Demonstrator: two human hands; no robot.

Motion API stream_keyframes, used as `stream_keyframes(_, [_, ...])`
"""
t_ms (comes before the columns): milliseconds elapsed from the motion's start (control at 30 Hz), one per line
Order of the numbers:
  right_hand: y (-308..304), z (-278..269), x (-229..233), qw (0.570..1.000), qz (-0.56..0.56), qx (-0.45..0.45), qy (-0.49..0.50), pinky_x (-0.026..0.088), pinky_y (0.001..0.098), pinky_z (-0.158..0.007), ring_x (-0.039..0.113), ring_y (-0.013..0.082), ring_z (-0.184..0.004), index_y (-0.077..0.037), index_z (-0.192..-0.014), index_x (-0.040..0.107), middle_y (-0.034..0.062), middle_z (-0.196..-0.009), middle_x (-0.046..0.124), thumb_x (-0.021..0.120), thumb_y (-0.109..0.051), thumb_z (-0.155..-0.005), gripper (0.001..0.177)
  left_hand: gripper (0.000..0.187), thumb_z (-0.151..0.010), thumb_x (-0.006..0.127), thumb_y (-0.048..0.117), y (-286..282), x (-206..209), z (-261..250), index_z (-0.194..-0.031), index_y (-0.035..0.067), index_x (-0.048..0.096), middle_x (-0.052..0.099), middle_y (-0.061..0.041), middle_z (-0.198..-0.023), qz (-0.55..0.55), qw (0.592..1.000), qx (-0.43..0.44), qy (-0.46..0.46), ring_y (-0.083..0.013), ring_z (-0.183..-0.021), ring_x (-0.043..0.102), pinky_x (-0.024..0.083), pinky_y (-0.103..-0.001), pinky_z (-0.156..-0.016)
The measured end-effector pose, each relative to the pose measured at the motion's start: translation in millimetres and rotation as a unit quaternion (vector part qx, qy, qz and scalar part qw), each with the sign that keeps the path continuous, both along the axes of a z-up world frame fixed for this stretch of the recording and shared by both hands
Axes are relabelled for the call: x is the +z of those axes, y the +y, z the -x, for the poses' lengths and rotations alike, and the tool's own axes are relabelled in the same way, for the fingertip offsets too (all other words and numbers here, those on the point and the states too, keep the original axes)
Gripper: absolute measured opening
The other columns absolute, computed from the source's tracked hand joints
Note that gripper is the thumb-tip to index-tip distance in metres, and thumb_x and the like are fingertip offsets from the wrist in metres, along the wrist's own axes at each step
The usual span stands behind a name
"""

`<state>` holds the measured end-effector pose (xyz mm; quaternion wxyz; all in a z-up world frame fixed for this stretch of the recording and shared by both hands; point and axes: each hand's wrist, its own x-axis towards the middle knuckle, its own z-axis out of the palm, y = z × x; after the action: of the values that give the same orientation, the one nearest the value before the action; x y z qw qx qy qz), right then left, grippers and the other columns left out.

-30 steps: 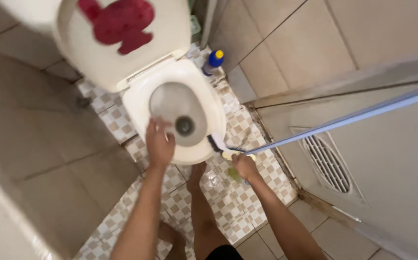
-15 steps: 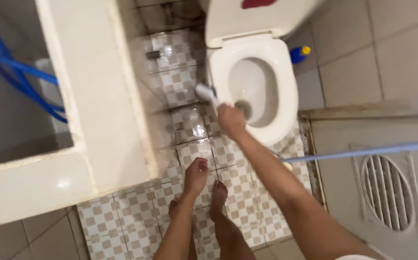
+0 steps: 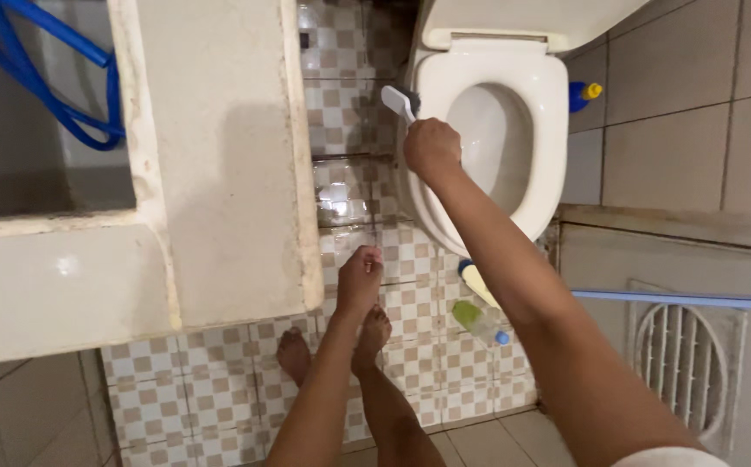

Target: The person scrubs the toilet tank, seat, and bowl using a toilet brush and a long-handled scrubber. They apply cleaning liquid from a bottle and rinse the bowl with a handheld hose.

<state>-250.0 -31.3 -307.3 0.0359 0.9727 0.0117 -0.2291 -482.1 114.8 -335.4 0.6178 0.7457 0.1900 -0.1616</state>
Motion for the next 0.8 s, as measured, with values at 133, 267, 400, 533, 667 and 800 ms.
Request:
stream_keyframes(133, [-6.4, 39.9, 14.2, 1.000, 0.006, 0.018, 0.019, 0.061, 0.0464, -0.074, 0.075, 0.0350, -0.088, -0.006, -0.095, 0.077, 0.0214, -0.097, 0.076, 0.055, -0.017, -0.095, 0.025, 0.016, -0.094, 0.061, 0.014, 4.7, -7.7, 7.6, -0.108, 0.009, 0.067, 0.076, -0.008, -0.099, 0.017, 0.999, -0.010, 0.047, -0.0222, -0.093, 0.073, 0.056, -0.034, -0.083])
stream_keyframes(267, [-18.7, 145.5, 38.7, 0.993, -0.034, -0.077, 0.086, 0.058, 0.0477, -0.080, 0.074, 0.0374, -0.092, -0.004, -0.098, 0.073, 0.0210, -0.096, 0.075, 0.054, -0.029, -0.102, 0.032, 0.015, -0.094, 0.061, 0.014, 2.4, -28.2, 8.7, -0.106, 0.010, 0.068, 0.077, -0.006, -0.095, 0.006, 0.997, -0.013, 0.071, -0.0214, -0.089, 0.073, 0.056, -0.034, -0.082])
stream_keyframes(400, [-7.3, 158.5, 33.4, 0.990, -0.059, -0.117, 0.052, 0.059, 0.0488, -0.080, 0.075, 0.0383, -0.092, -0.004, -0.103, 0.069, 0.0217, -0.096, 0.075, 0.049, -0.028, -0.106, 0.032, 0.013, -0.093, 0.064, 0.014, -15.5, -66.2, 9.8, -0.104, 0.009, 0.067, 0.074, -0.007, -0.091, 0.031, 1.000, 0.004, 0.004, -0.0206, -0.088, 0.071, 0.055, -0.034, -0.082])
stream_keyframes(533, [-4.9, 175.3, 10.0, 0.979, -0.101, -0.089, -0.152, 0.055, 0.0566, -0.066, 0.071, 0.0436, -0.075, -0.004, -0.096, 0.066, 0.0239, -0.081, 0.072, 0.053, -0.029, -0.099, 0.029, 0.018, -0.095, 0.064, 0.017, -17.2, -113.8, -21.0, -0.110, 0.007, 0.064, 0.072, -0.009, -0.101, 0.034, 0.999, 0.007, -0.036, -0.0203, -0.093, 0.069, 0.055, -0.034, -0.084])
stream_keyframes(667, [-40.7, 254.8, -30.6, 0.984, -0.125, -0.124, -0.025, 0.052, 0.0585, -0.060, 0.067, 0.0437, -0.066, -0.005, -0.105, 0.054, 0.0209, -0.072, 0.070, 0.047, -0.029, -0.104, 0.026, 0.035, -0.097, 0.060, 0.020, -22.8, -148.4, -53.5, -0.130, 0.008, 0.056, 0.069, -0.011, -0.112, 0.012, 1.000, -0.007, -0.021, -0.0220, -0.097, 0.066, 0.053, -0.036, -0.084])
stream_keyframes(800, [-52.1, 266.5, -103.5, 0.983, -0.113, -0.094, -0.108, 0.053, 0.0555, -0.057, 0.067, 0.0423, -0.061, -0.003, -0.107, 0.053, 0.0215, -0.072, 0.069, 0.048, -0.032, -0.103, 0.030, 0.040, -0.102, 0.056, 0.021, -53.3, -175.3, -82.9, -0.138, 0.008, 0.046, 0.065, -0.016, -0.112, 0.221, 0.973, 0.029, 0.060, -0.0269, -0.092, 0.061, 0.053, -0.041, -0.080])
